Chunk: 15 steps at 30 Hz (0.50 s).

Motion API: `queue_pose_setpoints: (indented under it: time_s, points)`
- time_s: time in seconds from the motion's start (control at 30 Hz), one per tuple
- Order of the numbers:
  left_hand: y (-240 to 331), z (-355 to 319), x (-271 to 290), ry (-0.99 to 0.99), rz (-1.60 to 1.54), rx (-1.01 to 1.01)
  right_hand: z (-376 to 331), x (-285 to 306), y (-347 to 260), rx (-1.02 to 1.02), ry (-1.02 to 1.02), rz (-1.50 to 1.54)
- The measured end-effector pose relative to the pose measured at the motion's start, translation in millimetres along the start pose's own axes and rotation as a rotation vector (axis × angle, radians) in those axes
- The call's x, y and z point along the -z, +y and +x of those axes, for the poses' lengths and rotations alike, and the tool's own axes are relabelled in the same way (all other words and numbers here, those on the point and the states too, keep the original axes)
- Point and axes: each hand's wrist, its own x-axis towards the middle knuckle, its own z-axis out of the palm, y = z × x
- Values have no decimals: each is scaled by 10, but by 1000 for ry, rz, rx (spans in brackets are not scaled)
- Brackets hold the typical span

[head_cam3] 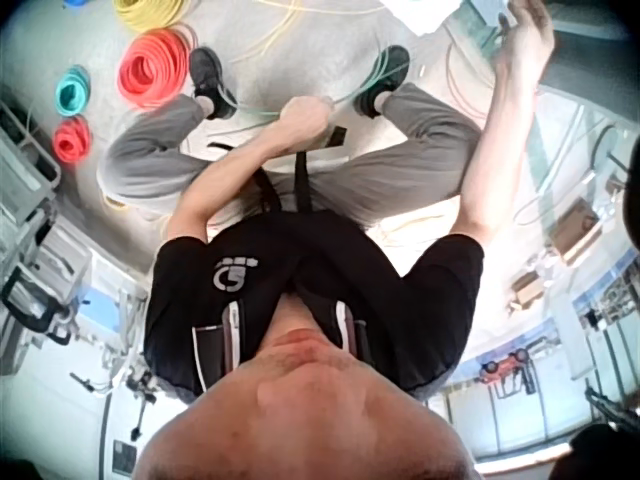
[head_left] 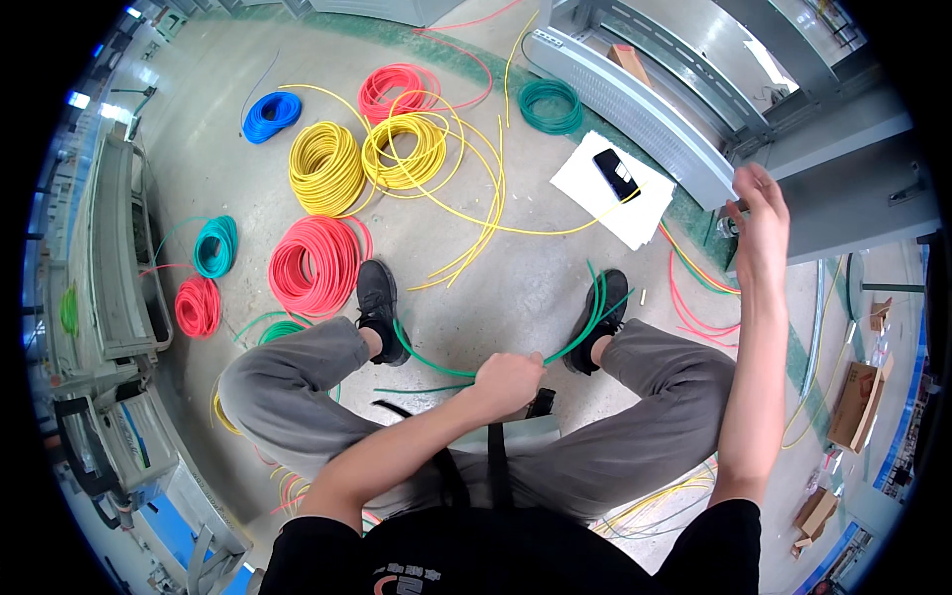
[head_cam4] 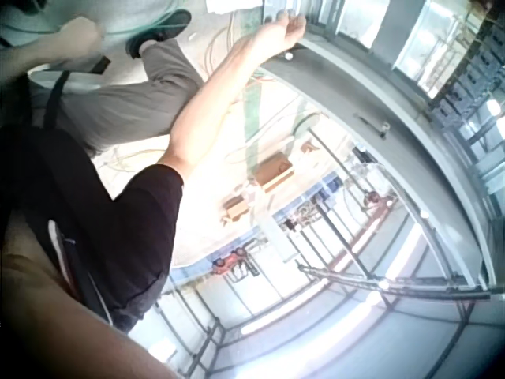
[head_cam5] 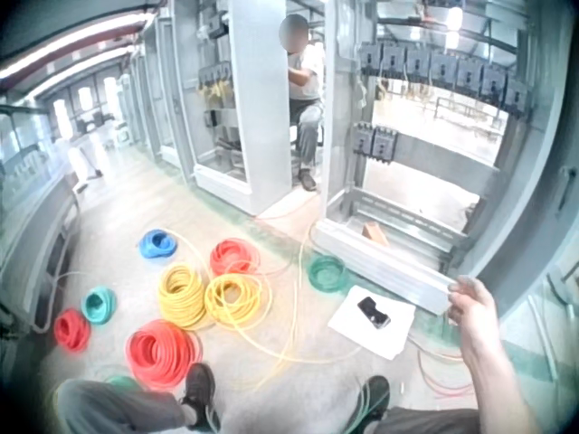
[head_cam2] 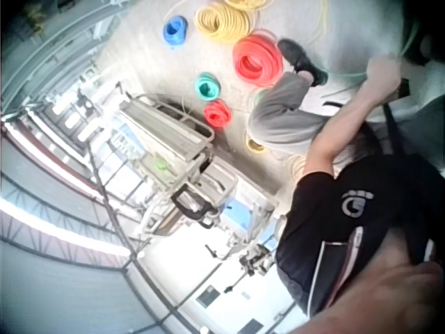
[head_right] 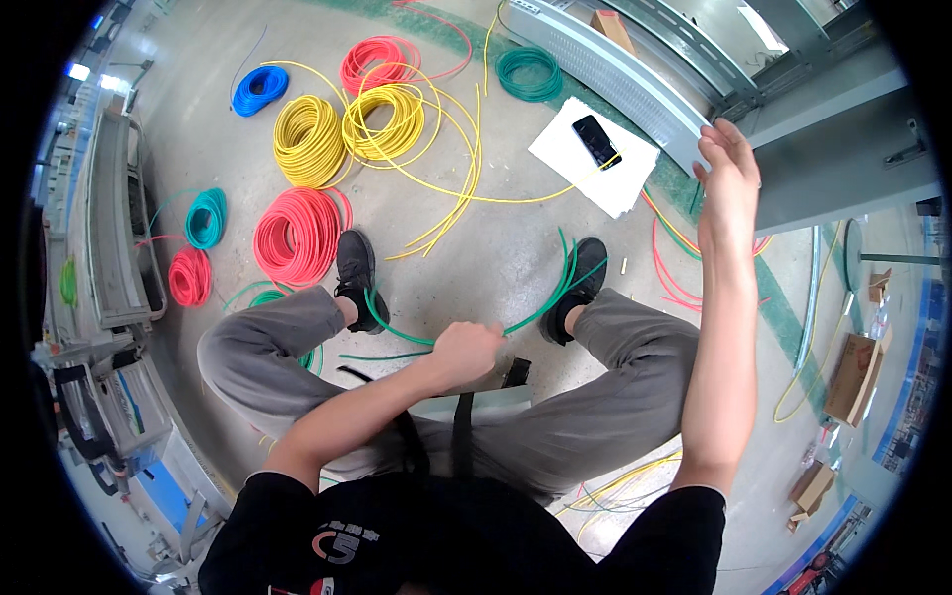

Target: The person sits on the floor and uses wire strippers to remove the insulation from the ends of red and green wires. They repeatedly pull wire from coils, strip the ends, and place the stripped pieces on the floor.

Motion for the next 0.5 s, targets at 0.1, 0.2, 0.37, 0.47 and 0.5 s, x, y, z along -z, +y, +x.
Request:
queue_pose_setpoints:
  time_s: [0.1,0.2,0.37,0.47,0.5]
  points:
    - [-349,371,-390,8,147,8,-330,-40,-301,38,-131,200]
    - [-646,688,-427,117,144,154,-623,-19,-503,86,-206,335]
    - [-1000,1115,-18,349,494,194,-973,197,-602,137,-292,442]
    - [-1405,1523,143,540,472,275,-1056,340,-571,137,-306,517]
    - [-1586,1680,152,628,442,297,-1041,349,-537,138,-342,554]
